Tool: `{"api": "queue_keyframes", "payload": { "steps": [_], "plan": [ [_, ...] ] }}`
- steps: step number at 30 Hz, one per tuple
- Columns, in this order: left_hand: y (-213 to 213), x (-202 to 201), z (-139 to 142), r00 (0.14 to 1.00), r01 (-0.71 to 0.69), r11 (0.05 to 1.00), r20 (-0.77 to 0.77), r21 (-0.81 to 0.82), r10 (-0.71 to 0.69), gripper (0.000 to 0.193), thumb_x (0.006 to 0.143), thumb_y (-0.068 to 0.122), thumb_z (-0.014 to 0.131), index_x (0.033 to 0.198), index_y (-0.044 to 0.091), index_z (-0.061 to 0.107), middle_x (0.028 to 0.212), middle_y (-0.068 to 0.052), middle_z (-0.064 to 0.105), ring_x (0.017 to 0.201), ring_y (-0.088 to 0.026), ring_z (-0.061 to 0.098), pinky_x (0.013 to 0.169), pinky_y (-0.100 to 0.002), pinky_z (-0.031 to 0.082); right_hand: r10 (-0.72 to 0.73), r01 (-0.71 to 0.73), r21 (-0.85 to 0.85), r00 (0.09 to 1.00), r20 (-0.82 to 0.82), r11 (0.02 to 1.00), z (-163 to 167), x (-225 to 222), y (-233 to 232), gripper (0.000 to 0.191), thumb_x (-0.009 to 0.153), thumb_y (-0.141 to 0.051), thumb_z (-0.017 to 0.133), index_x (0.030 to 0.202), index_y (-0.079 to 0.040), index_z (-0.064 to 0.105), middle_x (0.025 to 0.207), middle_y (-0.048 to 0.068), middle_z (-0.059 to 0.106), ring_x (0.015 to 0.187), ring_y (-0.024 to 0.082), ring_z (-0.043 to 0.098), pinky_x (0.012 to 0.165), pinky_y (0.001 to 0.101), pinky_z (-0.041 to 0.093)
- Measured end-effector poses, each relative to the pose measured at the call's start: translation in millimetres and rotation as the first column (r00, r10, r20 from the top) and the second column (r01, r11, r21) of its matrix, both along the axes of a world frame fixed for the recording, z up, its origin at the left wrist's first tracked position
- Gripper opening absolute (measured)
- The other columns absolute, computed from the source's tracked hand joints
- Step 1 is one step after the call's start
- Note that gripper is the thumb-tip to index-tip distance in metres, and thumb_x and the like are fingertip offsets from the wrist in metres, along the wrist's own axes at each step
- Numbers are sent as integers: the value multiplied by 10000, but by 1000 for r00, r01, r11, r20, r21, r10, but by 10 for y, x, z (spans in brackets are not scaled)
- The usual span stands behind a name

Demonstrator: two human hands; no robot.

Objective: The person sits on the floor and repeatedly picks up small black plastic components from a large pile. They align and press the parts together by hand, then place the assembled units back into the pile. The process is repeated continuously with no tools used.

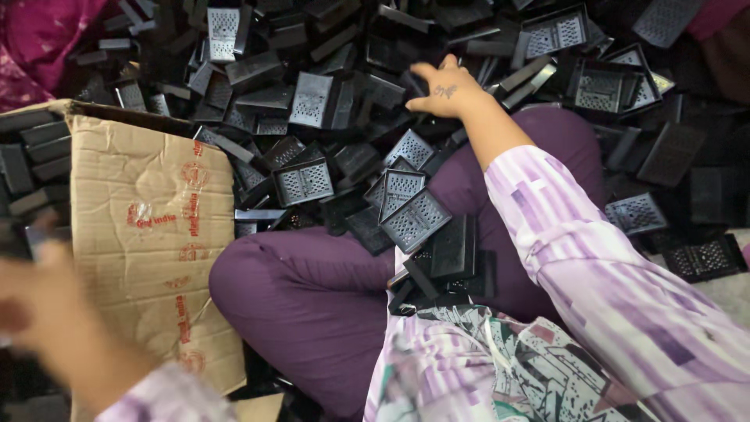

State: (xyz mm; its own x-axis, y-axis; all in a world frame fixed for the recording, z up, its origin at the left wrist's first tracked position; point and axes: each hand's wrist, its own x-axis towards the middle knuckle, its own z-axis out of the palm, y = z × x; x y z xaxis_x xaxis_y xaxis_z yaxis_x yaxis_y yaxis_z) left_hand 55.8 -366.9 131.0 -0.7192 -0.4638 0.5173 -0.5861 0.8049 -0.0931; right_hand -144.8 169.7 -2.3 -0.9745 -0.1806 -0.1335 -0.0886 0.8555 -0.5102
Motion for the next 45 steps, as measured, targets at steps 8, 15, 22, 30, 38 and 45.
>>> {"api": "queue_keyframes", "payload": {
  "steps": [8,15,22,30,38,45],
  "plan": [
    [2558,-582,-693,602,781,489,-263,388,-754,426,840,270,888,1112,-1,703,1088,-196,720,994,-383,688,880,-462,538,-215,169,-301,968,-126,939,185,131,144,721,682,-314,823,1315,-45,607,998,166,736,948,318,717,865,389,559],
    [3463,-713,-1128,681,567,140,-367,811,-634,608,847,401,840,1275,24,630,1181,-183,707,1074,-324,690,923,-405,541,32,-181,-277,884,-467,944,154,433,212,340,800,-134,789,1115,-14,743,1005,147,720,912,273,712,804,369,570],
    [3399,-844,-1580,703,486,-666,-706,567,-88,655,889,104,799,1454,-13,489,1388,-124,624,1283,-222,610,1082,-332,498,123,-428,-443,814,-568,788,604,932,-154,300,868,19,767,1159,-48,743,1061,99,738,855,181,725,739,278,576],
    [3526,-576,-1310,687,583,-699,-711,414,152,588,894,-44,793,1424,-37,539,1347,-150,644,1220,-205,645,1098,-337,506,177,-531,-379,727,-664,758,683,1133,-159,323,905,14,800,1212,-48,721,1136,110,730,1035,219,742,899,301,606],
    [3401,-624,-1333,766,577,-780,-492,241,414,522,880,83,649,1366,-69,532,1251,-91,657,1086,-148,656,933,-308,534,-58,-85,-313,906,-420,946,275,654,271,317,875,-99,796,1185,-61,742,1080,131,691,914,281,694,822,363,567],
    [3456,-640,-1507,762,567,-761,-553,316,338,487,981,-4,627,1459,-42,541,1127,-45,628,986,-119,593,811,-245,482,117,-117,19,950,-288,993,-144,492,306,514,701,-126,780,1209,-72,723,1176,162,656,1095,384,630,931,450,516]
  ]
}}
